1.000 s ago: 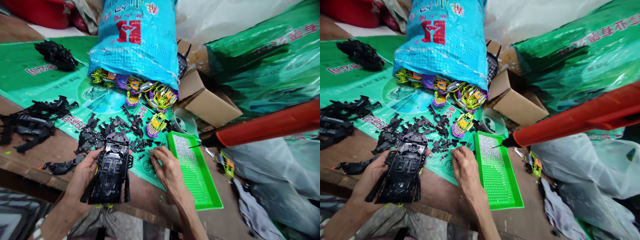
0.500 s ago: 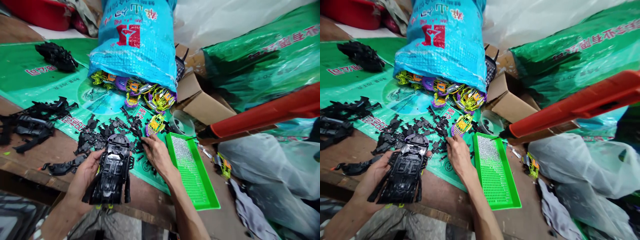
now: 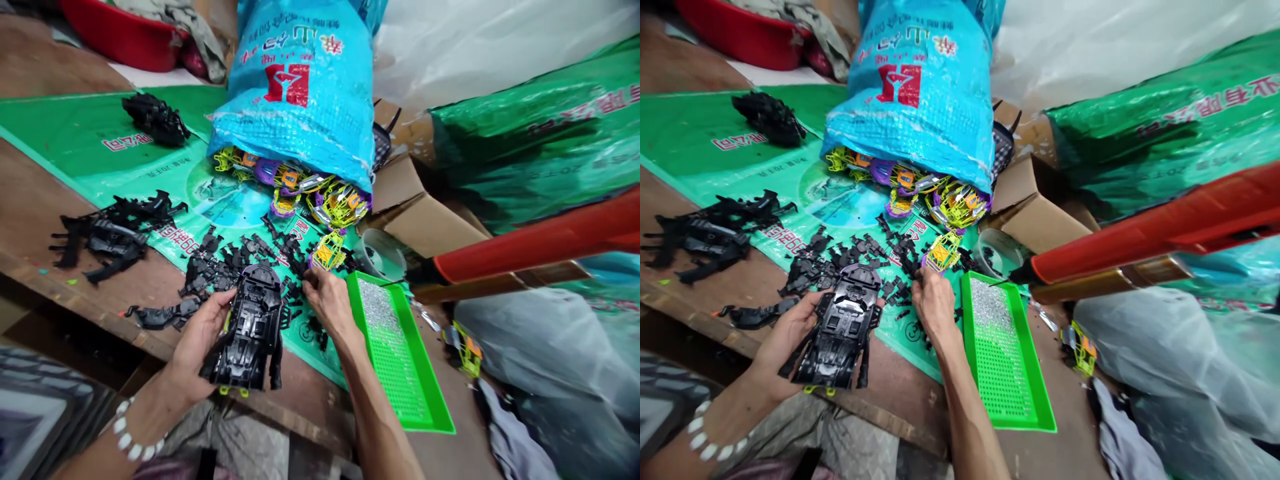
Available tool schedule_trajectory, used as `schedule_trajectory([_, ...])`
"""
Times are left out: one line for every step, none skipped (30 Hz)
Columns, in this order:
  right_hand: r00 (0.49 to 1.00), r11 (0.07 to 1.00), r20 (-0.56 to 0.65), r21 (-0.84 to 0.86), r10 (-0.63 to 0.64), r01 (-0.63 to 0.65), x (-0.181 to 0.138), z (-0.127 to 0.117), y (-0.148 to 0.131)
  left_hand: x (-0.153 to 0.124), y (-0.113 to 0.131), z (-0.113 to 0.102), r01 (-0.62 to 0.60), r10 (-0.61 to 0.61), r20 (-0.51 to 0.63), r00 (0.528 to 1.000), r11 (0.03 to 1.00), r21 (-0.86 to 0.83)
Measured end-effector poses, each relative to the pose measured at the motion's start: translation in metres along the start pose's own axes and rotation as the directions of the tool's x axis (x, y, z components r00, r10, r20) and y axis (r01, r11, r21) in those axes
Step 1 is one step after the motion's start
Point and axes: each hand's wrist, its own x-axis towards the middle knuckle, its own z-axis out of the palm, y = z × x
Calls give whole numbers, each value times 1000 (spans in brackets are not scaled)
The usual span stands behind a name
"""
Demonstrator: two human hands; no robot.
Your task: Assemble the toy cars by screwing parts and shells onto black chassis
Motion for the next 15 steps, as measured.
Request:
schedule_trajectory([1000,1000,-5,19,0,0,0,-1,0,0,-1,1,-9,9,8,1000,1000,-4])
schedule_trajectory([1000,999,-10,42,-4,5,-2,-2,0,-1,-1,3,-9,9,15,1000,1000,-7])
schedule_trajectory([1000,998,-18,67,-12,13,-4,-3,-1,-1,-1,5,2,-2,18,1000,1000,-14])
schedule_trajectory([999,995,-29,93,-21,24,-7,-5,0,-1,-2,7,18,-18,23,1000,1000,-25])
schedule_trajectory([999,992,-42,118,-32,37,-10,-6,0,-1,-2,8,35,-34,25,999,999,-37])
schedule_trajectory([997,989,-58,141,-42,50,-15,-8,0,-1,-3,9,48,-47,25,999,998,-51])
schedule_trajectory([996,985,-75,160,-49,61,-19,-8,1,0,-3,8,56,-55,23,998,996,-66])
schedule_trajectory([995,982,-90,178,-54,69,-24,-9,2,1,-4,7,53,-51,24,998,995,-81])
schedule_trajectory([993,978,-101,196,-56,76,-29,-9,3,2,-4,6,45,-42,29,999,994,-97])
schedule_trajectory([992,973,-112,216,-55,78,-34,-10,4,3,-5,5,39,-35,39,999,993,-114])
schedule_trajectory([991,969,-123,237,-47,76,-40,-12,5,4,-5,4,40,-32,58,998,990,-132])
schedule_trajectory([990,963,-136,260,-35,69,-46,-15,4,5,-6,3,46,-33,83,996,988,-150])
schedule_trajectory([989,957,-150,285,-17,59,-54,-20,3,5,-6,2,52,-35,104,994,985,-165])
schedule_trajectory([986,949,-167,310,3,49,-63,-27,1,5,-6,3,55,-34,120,992,983,-176])
schedule_trajectory([983,939,-183,342,33,32,-73,-35,-3,5,-7,3,50,-27,129,991,982,-182])
